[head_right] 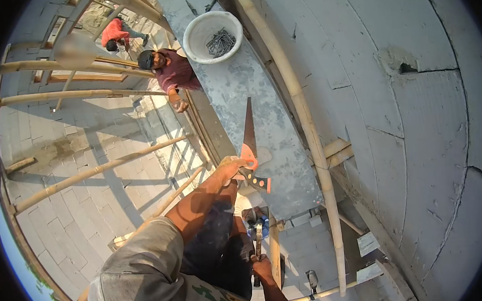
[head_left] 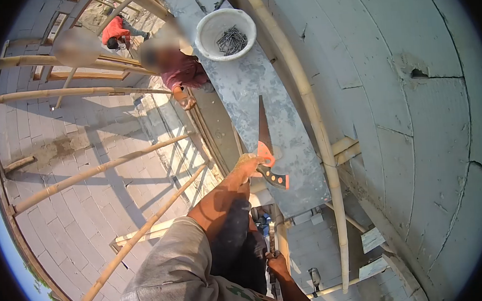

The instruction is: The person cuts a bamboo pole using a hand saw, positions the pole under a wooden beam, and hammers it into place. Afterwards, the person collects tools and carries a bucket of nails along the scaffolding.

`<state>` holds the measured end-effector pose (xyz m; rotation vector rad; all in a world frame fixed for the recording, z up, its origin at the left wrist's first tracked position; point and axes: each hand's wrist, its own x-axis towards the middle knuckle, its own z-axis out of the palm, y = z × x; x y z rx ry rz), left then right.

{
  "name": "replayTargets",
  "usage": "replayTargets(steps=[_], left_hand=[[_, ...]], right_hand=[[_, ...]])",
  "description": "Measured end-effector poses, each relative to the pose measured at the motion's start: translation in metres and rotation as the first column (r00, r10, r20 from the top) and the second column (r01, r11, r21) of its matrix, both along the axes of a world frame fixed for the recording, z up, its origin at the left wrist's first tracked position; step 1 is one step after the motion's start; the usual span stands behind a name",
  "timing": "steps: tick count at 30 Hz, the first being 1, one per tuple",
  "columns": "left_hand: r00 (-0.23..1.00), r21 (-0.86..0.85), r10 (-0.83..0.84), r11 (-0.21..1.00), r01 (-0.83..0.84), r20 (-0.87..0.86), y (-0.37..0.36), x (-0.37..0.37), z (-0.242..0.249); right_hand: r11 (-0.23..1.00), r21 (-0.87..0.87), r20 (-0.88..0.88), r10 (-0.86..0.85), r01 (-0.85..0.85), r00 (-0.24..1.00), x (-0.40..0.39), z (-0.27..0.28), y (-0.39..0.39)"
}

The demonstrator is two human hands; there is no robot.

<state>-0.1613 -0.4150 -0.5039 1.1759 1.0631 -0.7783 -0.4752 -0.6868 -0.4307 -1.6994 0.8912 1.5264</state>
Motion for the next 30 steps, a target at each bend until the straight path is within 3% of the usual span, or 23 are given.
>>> replayTargets(steps=[3,5,7,11,12,14,16,18,20,23,24,27,28,30], left_hand=[[0.994,0.028,0.035,0.999,-0.038,0.103,0.037,-0.038,0.024],[0.98,0.081,0.057,0.994,-0.073,0.19,0.064,-0.064,0.029],[0.965,0.288,-0.001,0.954,-0.078,0.264,0.087,-0.072,0.06],[0.954,0.401,0.216,0.871,-0.284,0.207,0.13,-0.105,0.025],[0.966,0.483,0.168,0.841,-0.244,0.195,0.139,-0.103,0.021],[0.965,0.636,0.064,0.74,-0.217,0.255,0.159,-0.108,-0.005],[0.964,0.647,0.108,0.722,-0.245,0.245,0.191,-0.121,-0.059],[0.965,0.651,0.158,0.715,-0.256,0.207,0.208,-0.111,-0.074],[0.967,0.65,0.21,0.717,-0.252,0.143,0.219,-0.084,-0.054],[0.99,0.694,0.128,0.709,-0.127,0.051,0.262,-0.09,-0.116],[0.973,0.682,0.212,0.699,-0.215,0.089,0.263,-0.088,-0.124],[0.985,0.716,0.161,0.681,-0.155,0.06,0.275,-0.082,-0.145],[0.949,0.644,0.312,0.716,-0.268,0.048,0.273,-0.075,-0.144],[0.945,0.664,0.326,0.705,-0.248,0.006,0.273,-0.069,-0.143]], right_hand=[[0.997,-0.062,-0.003,0.044,-0.044,0.999,0.065,0.055,0.008],[0.995,-0.097,0.024,0.039,-0.036,0.999,0.049,0.041,-0.012],[0.99,-0.133,-0.029,-0.047,0.042,0.998,0.033,0.024,-0.032],[0.986,-0.162,0.024,0.043,-0.038,0.999,0.058,0.036,-0.038],[0.979,-0.198,-0.029,-0.055,0.048,0.998,0.06,0.036,-0.038],[0.986,-0.166,-0.024,-0.006,0.002,1.0,0.055,0.026,-0.051],[0.987,-0.159,-0.039,0.007,-0.013,0.999,0.057,0.018,-0.052],[0.984,-0.179,-0.082,-0.013,-0.002,0.997,0.073,0.025,-0.042],[0.989,-0.143,-0.034,0.039,-0.043,0.999,0.082,0.028,-0.034],[0.99,-0.132,-0.046,0.049,-0.055,0.998,0.085,0.013,-0.03],[0.989,-0.14,-0.067,0.041,-0.05,0.997,0.083,0.009,-0.028],[0.99,-0.126,-0.08,0.045,-0.055,0.996,0.102,0.01,-0.011],[0.995,-0.093,-0.057,0.042,-0.047,0.998,0.1,0.007,-0.011],[0.992,-0.124,-0.098,-0.006,-0.006,0.995,0.1,0.004,-0.012]])
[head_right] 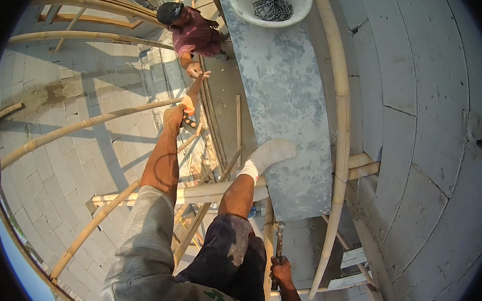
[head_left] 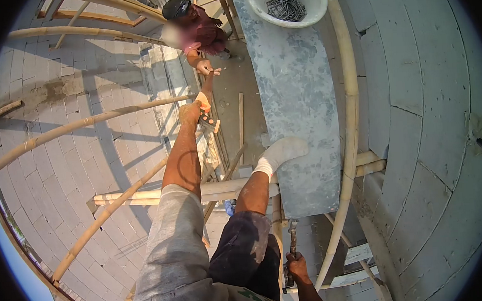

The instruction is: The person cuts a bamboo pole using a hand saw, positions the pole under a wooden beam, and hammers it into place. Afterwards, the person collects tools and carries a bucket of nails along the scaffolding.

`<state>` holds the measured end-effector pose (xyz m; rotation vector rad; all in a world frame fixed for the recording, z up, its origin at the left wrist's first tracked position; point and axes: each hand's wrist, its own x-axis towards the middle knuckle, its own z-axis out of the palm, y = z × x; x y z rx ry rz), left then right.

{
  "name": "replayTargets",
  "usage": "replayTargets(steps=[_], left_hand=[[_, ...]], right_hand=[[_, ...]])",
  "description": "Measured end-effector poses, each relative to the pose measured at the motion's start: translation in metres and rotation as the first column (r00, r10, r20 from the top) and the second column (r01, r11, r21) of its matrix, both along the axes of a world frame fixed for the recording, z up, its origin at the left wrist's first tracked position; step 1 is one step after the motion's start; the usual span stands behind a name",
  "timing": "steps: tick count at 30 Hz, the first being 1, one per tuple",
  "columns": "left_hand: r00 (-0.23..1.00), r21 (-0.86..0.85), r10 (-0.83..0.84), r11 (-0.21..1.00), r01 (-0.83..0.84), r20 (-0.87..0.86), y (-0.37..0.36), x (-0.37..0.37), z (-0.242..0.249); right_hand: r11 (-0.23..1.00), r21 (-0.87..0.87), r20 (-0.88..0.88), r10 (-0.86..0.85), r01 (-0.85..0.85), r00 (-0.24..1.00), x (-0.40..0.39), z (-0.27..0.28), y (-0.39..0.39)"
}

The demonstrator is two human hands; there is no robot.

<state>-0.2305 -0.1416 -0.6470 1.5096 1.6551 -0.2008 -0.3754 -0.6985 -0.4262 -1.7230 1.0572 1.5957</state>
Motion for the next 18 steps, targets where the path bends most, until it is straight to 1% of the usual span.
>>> replayTargets(steps=[1,2,4,5,6,9,10,12,13,15,16,17,18], left_hand=[[1.0,0.008,0.005,1.0,-0.005,-0.017,0.003,0.004,-0.002],[1.0,0.021,-0.026,0.999,0.026,-0.002,0.007,0.002,-0.011],[0.993,-0.003,0.044,0.999,-0.044,0.114,0.008,0.005,-0.028],[0.982,-0.019,0.08,0.997,-0.078,0.171,-0.001,0.019,-0.011],[0.957,-0.103,0.201,0.978,-0.183,0.209,-0.012,0.034,0.007],[0.849,-0.169,0.39,0.921,-0.352,0.357,-0.019,0.04,-0.014],[0.804,-0.22,0.429,0.903,-0.369,0.412,-0.021,0.04,-0.021],[0.9,-0.198,0.243,0.963,-0.181,0.361,-0.043,0.045,-0.003],[0.93,-0.185,0.139,0.98,-0.079,0.341,-0.057,0.047,0.013],[0.959,-0.181,-0.109,0.97,0.159,0.262,-0.086,0.048,0.057],[0.957,-0.213,-0.115,0.961,0.175,0.267,-0.1,0.044,0.075],[0.955,-0.245,-0.123,0.95,0.191,0.27,-0.113,0.037,0.09],[0.954,-0.234,-0.173,0.944,0.232,0.246,-0.122,0.027,0.097]], right_hand=[[1.0,-0.014,-0.014,-0.026,0.025,1.0,0.003,-0.001,0.003],[1.0,-0.017,0.001,-0.004,0.004,1.0,0.006,0.001,0.006],[0.999,-0.024,0.033,0.037,-0.036,0.999,0.013,0.003,0.013],[0.999,-0.032,0.027,0.019,-0.018,0.999,0.013,0.001,0.013],[0.999,-0.04,0.021,0.0,0.001,1.0,0.011,-0.001,0.011],[0.997,-0.055,0.018,-0.048,0.049,0.999,0.001,-0.007,0.003],[0.996,-0.059,0.018,-0.06,0.061,0.998,-0.001,-0.004,-0.001],[0.998,-0.05,0.023,-0.03,0.031,0.999,0.0,0.006,-0.003],[0.999,-0.043,0.032,-0.017,0.019,0.999,0.001,0.012,-0.003],[0.999,-0.021,0.079,0.032,-0.03,0.996,-0.002,0.02,-0.007],[0.998,-0.013,0.101,0.057,-0.056,0.993,-0.001,0.027,-0.008],[0.999,-0.017,0.102,0.049,-0.047,0.994,0.004,0.039,-0.004],[0.999,-0.021,0.102,0.039,-0.037,0.994,0.01,0.052,0.002]])
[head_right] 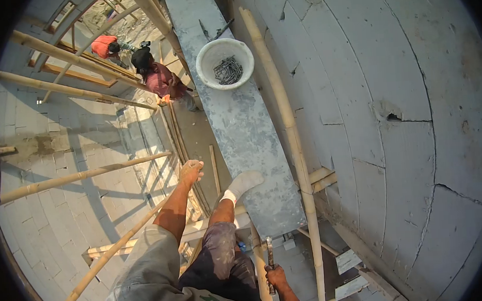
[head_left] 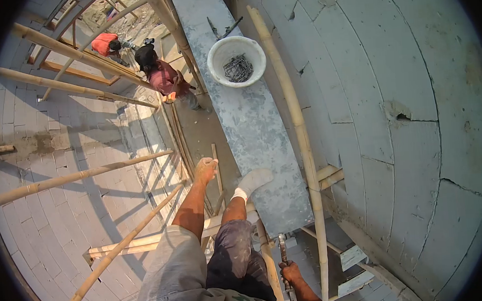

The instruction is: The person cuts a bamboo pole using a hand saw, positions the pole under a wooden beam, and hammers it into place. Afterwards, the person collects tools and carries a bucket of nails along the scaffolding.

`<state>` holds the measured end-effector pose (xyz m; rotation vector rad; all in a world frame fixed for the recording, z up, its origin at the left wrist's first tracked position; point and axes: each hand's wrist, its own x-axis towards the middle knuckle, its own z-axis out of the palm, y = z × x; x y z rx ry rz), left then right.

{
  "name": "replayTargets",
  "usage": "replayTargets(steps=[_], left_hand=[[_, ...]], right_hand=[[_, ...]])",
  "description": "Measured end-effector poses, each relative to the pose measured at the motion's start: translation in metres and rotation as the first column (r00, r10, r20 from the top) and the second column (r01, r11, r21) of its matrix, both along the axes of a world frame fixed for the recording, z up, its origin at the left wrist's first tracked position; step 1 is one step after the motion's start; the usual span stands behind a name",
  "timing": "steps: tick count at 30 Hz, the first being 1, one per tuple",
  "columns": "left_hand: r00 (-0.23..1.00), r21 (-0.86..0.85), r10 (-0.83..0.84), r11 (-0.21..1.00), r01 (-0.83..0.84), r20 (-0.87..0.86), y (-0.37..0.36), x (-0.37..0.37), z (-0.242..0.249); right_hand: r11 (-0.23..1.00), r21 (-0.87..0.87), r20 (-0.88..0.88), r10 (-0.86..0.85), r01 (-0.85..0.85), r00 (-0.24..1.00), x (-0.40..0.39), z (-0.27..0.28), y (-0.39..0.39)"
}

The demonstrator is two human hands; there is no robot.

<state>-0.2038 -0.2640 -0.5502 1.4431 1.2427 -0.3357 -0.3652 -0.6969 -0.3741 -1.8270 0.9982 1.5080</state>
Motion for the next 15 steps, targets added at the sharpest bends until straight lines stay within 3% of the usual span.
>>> replayTargets(steps=[1,3,4,7,8,9,11,12,13,15], left_hand=[[0.998,0.018,-0.051,0.999,0.051,-0.023,-0.007,-0.011,-0.001],[0.951,0.108,-0.305,0.945,0.309,-0.048,-0.011,-0.042,-0.025],[0.932,0.126,-0.357,0.924,0.362,-0.062,-0.016,-0.047,-0.005],[0.874,0.078,-0.483,0.871,0.486,-0.054,-0.027,-0.055,0.054],[0.899,0.006,-0.436,0.9,0.436,-0.043,-0.028,-0.057,0.072],[0.912,-0.074,-0.408,0.912,0.404,-0.048,-0.029,-0.057,0.086],[0.938,-0.116,-0.344,0.931,0.345,0.026,-0.03,-0.061,0.093],[0.926,-0.15,-0.376,0.915,0.375,0.021,-0.034,-0.058,0.109],[0.918,-0.175,-0.396,0.903,0.392,0.013,-0.038,-0.053,0.124],[0.871,-0.184,-0.492,0.857,0.481,-0.017,-0.049,-0.05,0.131]], right_hand=[[1.0,-0.004,0.0,-0.013,0.013,1.0,0.003,0.012,0.004],[0.999,0.014,0.035,0.029,-0.029,0.999,0.002,0.027,0.004],[0.999,0.017,0.053,0.045,-0.046,0.998,0.0,0.032,0.003],[0.928,-0.087,0.192,0.373,-0.362,0.908,-0.03,0.019,-0.012],[0.948,-0.051,0.177,0.319,-0.315,0.931,-0.043,0.011,-0.019],[0.946,-0.084,0.181,0.324,-0.314,0.929,-0.021,0.058,0.002],[0.923,-0.022,0.216,0.379,-0.383,0.9,-0.051,0.037,-0.007],[0.953,-0.057,0.194,0.302,-0.297,0.933,-0.046,0.062,-0.002],[0.939,-0.04,0.193,0.343,-0.342,0.919,-0.034,0.093,0.004],[0.977,-0.047,0.186,0.215,-0.21,0.959,-0.056,0.093,0.003]])
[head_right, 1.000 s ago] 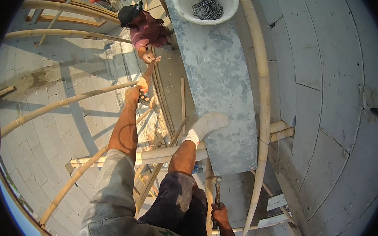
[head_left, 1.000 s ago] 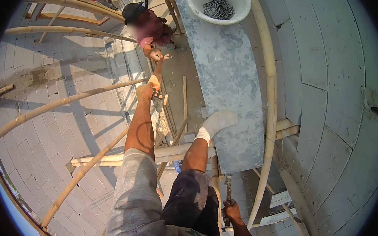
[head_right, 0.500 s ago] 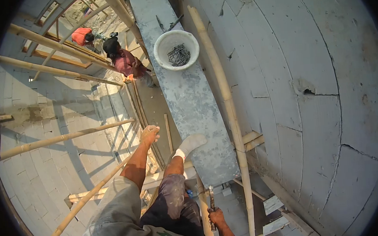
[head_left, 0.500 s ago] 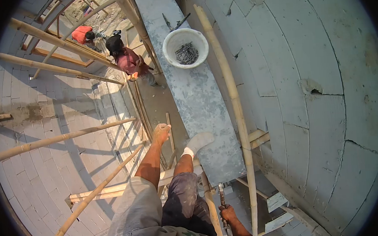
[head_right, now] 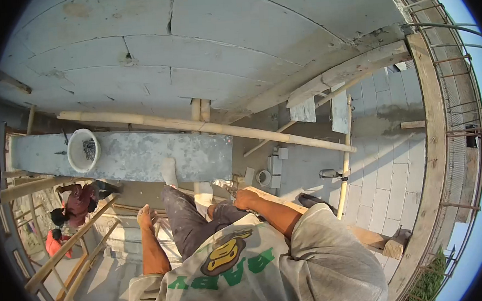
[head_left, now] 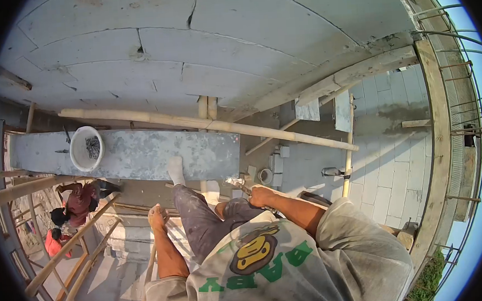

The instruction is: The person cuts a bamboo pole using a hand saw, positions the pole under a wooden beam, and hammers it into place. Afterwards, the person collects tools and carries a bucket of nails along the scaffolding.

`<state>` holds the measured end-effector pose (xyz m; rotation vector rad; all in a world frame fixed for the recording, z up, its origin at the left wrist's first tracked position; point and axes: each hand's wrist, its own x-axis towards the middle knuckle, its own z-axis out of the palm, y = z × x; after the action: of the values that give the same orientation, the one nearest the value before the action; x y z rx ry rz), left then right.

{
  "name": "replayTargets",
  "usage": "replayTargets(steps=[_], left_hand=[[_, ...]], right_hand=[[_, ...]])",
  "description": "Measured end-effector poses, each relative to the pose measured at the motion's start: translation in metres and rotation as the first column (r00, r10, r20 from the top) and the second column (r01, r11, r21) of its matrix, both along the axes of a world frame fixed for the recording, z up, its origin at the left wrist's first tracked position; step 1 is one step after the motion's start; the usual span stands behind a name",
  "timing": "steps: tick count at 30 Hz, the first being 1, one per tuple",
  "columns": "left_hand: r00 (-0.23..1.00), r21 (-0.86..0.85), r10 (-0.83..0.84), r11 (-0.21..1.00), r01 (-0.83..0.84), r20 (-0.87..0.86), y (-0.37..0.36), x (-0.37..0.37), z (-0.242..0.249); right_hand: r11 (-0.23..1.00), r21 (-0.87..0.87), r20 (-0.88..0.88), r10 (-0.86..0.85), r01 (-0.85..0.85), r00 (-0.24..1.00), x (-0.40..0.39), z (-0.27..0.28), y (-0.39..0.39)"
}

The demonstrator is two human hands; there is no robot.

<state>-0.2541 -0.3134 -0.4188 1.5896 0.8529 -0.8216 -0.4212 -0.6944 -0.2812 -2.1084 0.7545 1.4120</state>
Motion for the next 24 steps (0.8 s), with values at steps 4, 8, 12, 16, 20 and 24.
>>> replayTargets(steps=[4,8,12,16,20,24], left_hand=[[0.98,-0.066,-0.196,0.978,0.197,0.027,0.001,0.001,-0.007],[0.967,-0.042,-0.252,0.967,0.253,0.036,-0.053,0.026,0.047],[0.926,-0.039,-0.362,0.929,0.368,0.108,-0.085,0.048,0.038],[0.851,-0.051,-0.496,0.858,0.511,0.173,-0.139,0.076,0.054],[0.702,-0.051,-0.613,0.739,0.672,0.363,-0.218,0.132,0.142],[0.407,0.078,-0.601,0.619,0.782,0.688,-0.321,0.211,0.282]], right_hand=[[0.998,0.031,0.038,-0.049,0.048,0.998,-0.027,0.023,-0.007],[0.991,-0.004,0.011,-0.135,0.135,0.991,-0.063,0.022,-0.015],[0.984,-0.025,-0.04,-0.178,0.177,0.983,-0.076,0.025,-0.026],[0.944,-0.11,-0.05,-0.317,0.31,0.947,-0.073,0.018,-0.025],[0.899,-0.096,0.011,-0.428,0.427,0.904,-0.05,0.04,-0.022],[0.859,-0.051,0.08,-0.504,0.509,0.86,-0.026,0.051,-0.016]])
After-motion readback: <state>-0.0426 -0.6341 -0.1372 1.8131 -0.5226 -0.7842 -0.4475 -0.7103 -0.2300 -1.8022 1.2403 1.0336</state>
